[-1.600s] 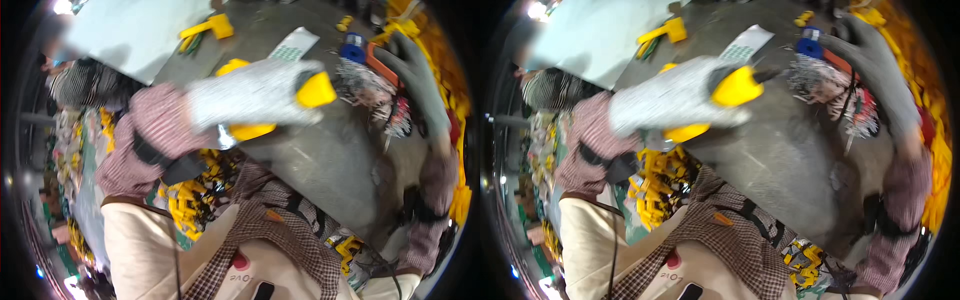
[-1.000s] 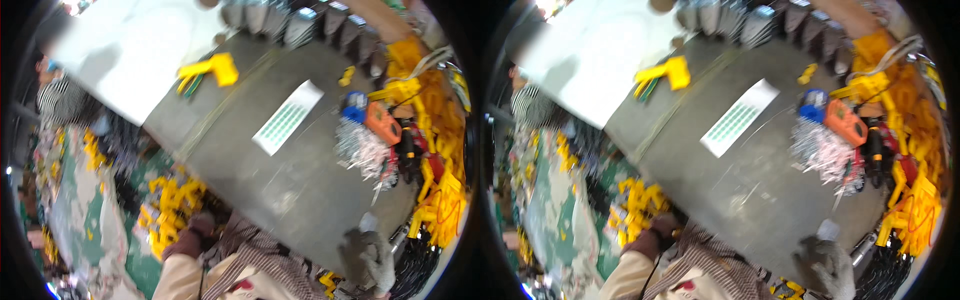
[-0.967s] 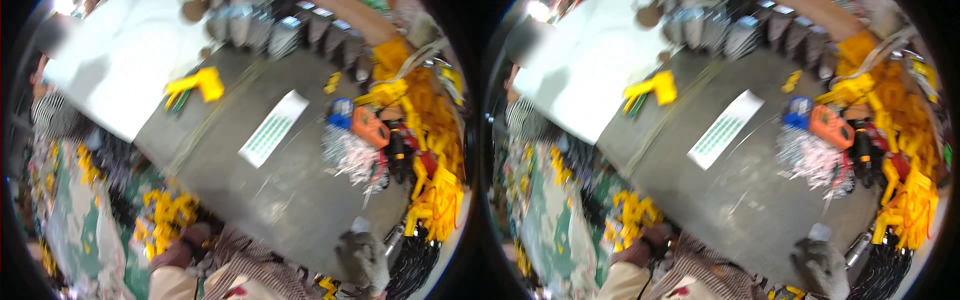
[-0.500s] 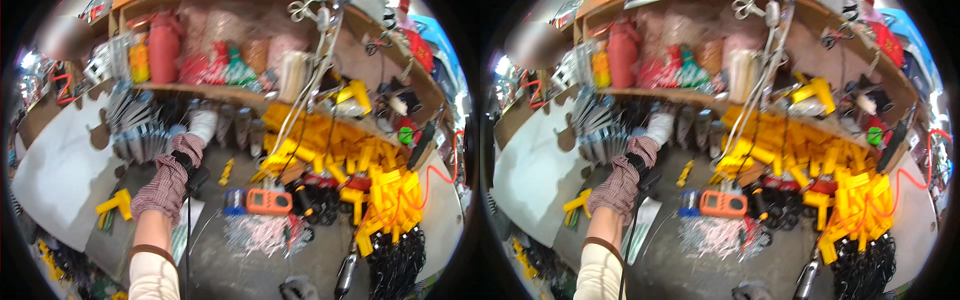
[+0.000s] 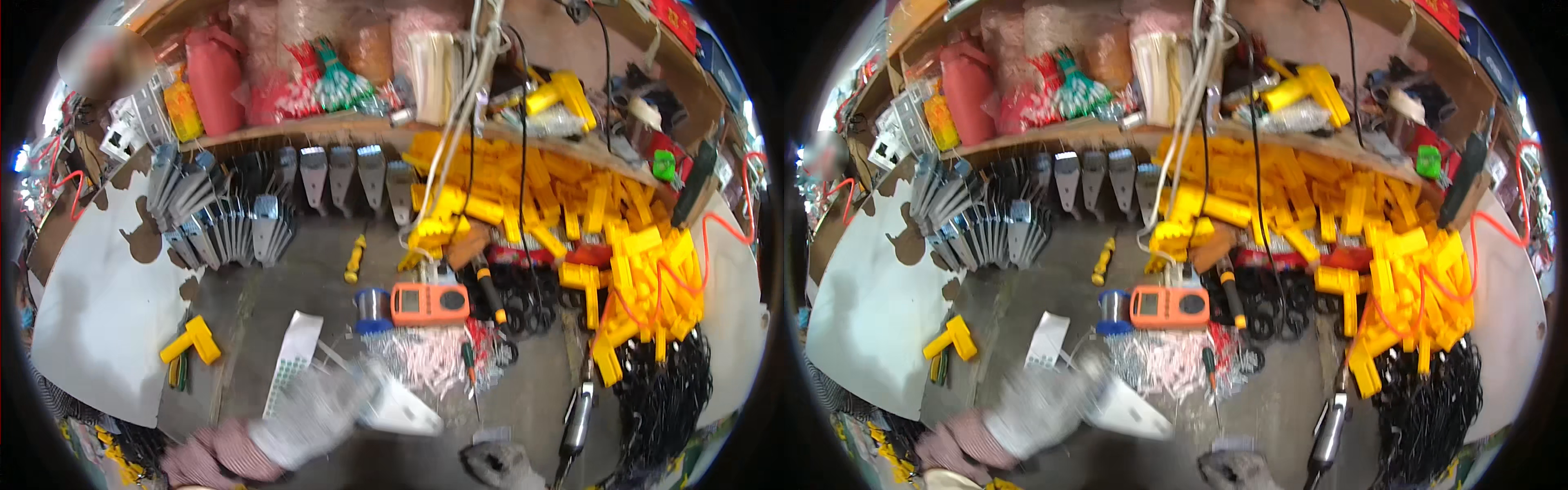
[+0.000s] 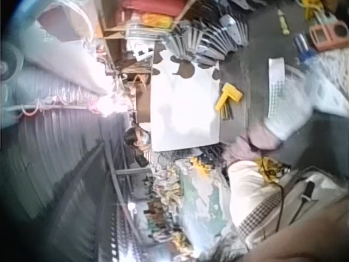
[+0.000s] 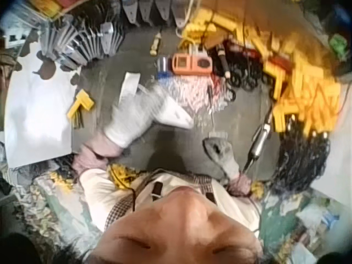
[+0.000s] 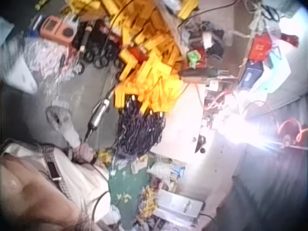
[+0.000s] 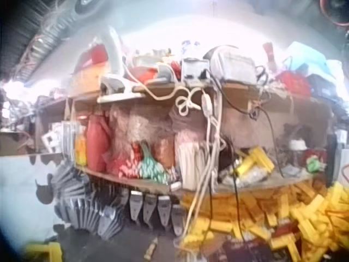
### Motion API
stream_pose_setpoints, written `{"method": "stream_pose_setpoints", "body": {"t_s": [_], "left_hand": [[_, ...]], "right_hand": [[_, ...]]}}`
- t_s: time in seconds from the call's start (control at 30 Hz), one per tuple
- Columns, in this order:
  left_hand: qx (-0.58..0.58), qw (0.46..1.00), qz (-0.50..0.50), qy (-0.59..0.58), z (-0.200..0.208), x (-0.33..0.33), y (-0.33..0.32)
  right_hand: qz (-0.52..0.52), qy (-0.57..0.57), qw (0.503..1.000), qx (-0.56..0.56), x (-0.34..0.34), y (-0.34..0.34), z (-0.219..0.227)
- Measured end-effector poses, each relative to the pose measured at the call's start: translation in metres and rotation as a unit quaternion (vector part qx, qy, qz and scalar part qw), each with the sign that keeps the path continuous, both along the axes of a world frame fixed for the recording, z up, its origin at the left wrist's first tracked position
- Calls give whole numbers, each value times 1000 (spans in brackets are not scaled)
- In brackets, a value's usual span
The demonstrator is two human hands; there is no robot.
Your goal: Assembling hardware components by wiring and securing a metal plate to a yellow plastic housing.
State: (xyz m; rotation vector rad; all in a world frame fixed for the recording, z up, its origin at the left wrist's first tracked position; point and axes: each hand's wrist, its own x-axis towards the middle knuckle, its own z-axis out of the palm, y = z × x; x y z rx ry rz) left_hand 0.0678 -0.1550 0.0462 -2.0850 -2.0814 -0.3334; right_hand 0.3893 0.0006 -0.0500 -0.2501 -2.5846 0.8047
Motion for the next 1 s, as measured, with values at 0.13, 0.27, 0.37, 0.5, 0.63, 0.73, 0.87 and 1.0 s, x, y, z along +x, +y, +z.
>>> {"method": "stream_pose_setpoints", "body": {"t_s": [0.13,0.27,0.37,0.5,0.63,0.73,0.87,1.0], "left_hand": [[-90,985,100,-107,-61,97,-44],[-73,988,-50,-129,-65,77,-43],[-115,976,-68,-174,-91,83,-50],[-75,945,65,-311,-103,131,-57],[-8,911,80,-404,-105,145,-63],[-10,919,72,-387,-88,144,-60],[28,738,-13,-674,-61,98,-65],[-134,714,-140,-673,-52,75,-64]], "right_hand": [[95,-151,968,-179,16,-5,3],[47,-280,949,-135,32,28,64],[-104,-283,953,17,5,45,99],[-166,-29,941,292,-48,122,25],[-245,-184,888,343,-84,168,3],[-251,-160,891,342,-86,166,-1],[40,-165,937,304,-62,9,64],[248,-79,965,-38,-54,-70,61]]}}
